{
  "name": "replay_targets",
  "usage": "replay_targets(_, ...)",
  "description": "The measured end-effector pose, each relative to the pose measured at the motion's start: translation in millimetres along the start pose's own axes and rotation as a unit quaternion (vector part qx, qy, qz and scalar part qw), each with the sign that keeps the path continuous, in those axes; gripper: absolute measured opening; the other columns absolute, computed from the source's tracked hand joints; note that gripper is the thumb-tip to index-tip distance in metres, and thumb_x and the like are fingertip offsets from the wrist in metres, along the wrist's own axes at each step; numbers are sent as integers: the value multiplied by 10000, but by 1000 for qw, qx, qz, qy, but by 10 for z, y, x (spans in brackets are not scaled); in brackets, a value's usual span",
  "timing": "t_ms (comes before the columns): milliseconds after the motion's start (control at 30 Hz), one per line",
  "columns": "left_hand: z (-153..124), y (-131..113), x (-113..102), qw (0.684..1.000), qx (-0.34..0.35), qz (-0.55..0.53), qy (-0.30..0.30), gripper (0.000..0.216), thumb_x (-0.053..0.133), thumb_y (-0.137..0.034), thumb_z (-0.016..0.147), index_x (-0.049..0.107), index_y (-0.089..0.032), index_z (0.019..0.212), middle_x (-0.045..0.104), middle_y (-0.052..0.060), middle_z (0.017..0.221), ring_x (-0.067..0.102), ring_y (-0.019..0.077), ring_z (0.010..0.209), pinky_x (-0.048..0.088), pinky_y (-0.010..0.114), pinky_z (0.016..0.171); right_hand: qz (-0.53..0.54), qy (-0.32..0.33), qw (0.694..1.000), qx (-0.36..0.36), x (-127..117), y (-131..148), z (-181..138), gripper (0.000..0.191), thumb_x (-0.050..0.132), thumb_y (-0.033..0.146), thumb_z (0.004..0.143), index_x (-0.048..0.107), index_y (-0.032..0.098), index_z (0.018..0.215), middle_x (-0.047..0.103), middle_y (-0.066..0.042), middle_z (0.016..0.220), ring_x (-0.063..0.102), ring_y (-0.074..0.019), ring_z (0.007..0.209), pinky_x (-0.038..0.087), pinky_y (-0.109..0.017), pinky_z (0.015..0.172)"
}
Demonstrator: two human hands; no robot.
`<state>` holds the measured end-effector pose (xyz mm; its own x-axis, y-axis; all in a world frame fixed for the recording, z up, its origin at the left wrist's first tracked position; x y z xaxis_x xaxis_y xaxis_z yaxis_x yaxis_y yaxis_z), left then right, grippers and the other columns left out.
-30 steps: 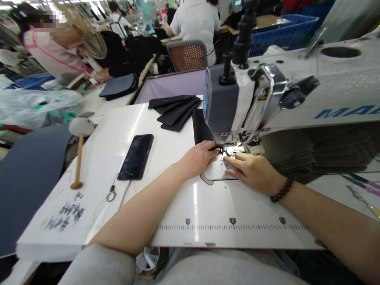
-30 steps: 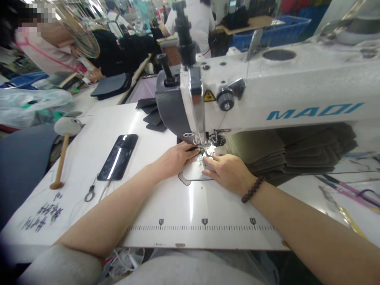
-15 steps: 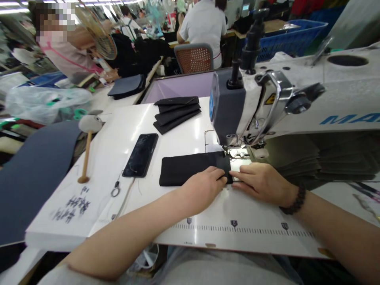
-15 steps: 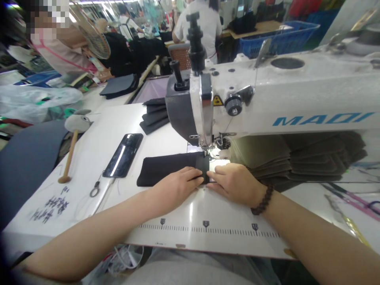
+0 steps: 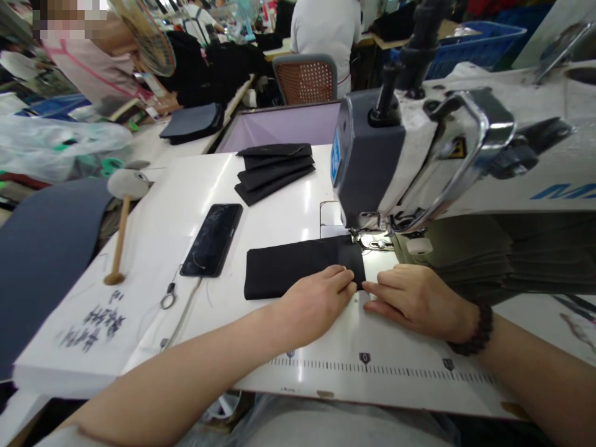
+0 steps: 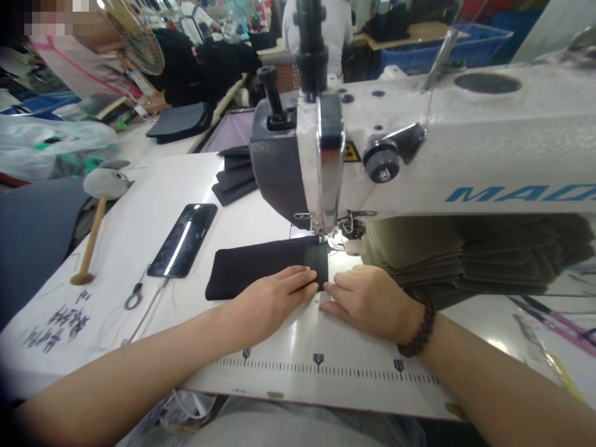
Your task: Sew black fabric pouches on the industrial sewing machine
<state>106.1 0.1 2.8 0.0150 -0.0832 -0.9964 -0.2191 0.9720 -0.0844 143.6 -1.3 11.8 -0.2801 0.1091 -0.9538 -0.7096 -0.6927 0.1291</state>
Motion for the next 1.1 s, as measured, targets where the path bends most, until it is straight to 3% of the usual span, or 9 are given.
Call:
replay_targets(400,108,244,24,1000,-11,12,-26,255,396,-74,834,507,-51,1063,542,136,1115,454,191,1119,372,302,976,-18,16,996,89,89,-255,34,439,270,396,929,618,129,929,548,-46,659,503,-152,599,346,-270,542)
replay_targets(633,179,442,15,998,-37,2,-45,218,481,-77,803,531,-53,1014,517,138,1117,461,213,1104,389,296,963,-30,26,990,136,171,-395,20,350,365,366,905,550,119,1070,589,-64,809,544,-164,689,372,-261,574)
replay_targets(1100,331,712,28,996,-75,14,-38,180,448,-102,853,563,-89,991,558,84,1010,515,177,1005,419,260,892,-34,44,986,160,199,-429,16,318,455,353,866,534,133,1082,588,-56,838,551,-173,712,379,-262,581)
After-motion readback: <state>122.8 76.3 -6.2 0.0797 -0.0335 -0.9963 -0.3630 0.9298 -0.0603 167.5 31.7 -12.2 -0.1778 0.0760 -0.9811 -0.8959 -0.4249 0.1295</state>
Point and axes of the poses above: each hand's wrist, its own z-axis towards the middle knuckle, its own x-axis out of the palm, y = z × x, the point moved 10 cm from there along z, towards the middle knuckle
